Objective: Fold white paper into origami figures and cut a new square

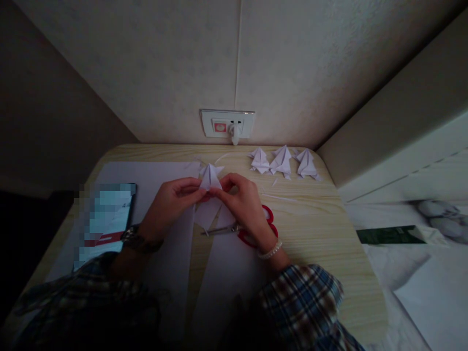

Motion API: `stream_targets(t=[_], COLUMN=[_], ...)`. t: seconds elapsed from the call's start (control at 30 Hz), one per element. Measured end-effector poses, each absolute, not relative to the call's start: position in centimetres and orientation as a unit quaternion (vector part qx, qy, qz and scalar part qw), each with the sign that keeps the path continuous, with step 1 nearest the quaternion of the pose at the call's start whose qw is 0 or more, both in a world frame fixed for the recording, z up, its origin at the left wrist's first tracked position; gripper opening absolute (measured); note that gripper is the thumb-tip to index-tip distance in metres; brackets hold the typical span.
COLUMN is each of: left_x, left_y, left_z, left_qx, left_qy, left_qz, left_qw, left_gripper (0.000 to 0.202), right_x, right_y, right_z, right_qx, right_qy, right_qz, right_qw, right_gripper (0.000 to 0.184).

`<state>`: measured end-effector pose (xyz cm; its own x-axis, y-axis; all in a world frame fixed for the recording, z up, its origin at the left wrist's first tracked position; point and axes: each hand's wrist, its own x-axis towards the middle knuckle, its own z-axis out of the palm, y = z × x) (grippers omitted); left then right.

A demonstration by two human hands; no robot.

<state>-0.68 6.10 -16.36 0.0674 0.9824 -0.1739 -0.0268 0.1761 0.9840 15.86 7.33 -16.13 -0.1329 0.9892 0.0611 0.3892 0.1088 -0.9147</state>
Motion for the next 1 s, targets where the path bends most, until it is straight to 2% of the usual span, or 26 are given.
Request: stream_targets(t=[0.27,0.5,0.77,1.0], left_x=[-0.65,-0.66,-0.68,-0.93], left_y=[6.18,6.3,6.2,6.16], left_z=[-15.75,-15.64,-15.78,-16.1], left_qx=[0.431,0.423,0.451,0.539], left_qy=[0.515,0.522,0.537,0.556], left_qz=[0.419,0.412,0.42,0.428], left_qw=[0.61,0.615,0.577,0.467], left_gripper=[0.02,0.018,0.019,0.015], right_x=[16.08,15.87,15.77,15.79], right_y=[7.5,7.33,7.32,7.11], right_z=[-17.11,-16.68,-16.72,-16.3], right_qx=[-0.518,-0.529,-0.545,-0.548], right_qy=[-0.618,-0.633,-0.662,-0.679], right_qz=[0.464,0.447,0.388,0.361], right_qw=[0.366,0.346,0.338,0.33], right_gripper=[0.033,0.032,0.029,0.024])
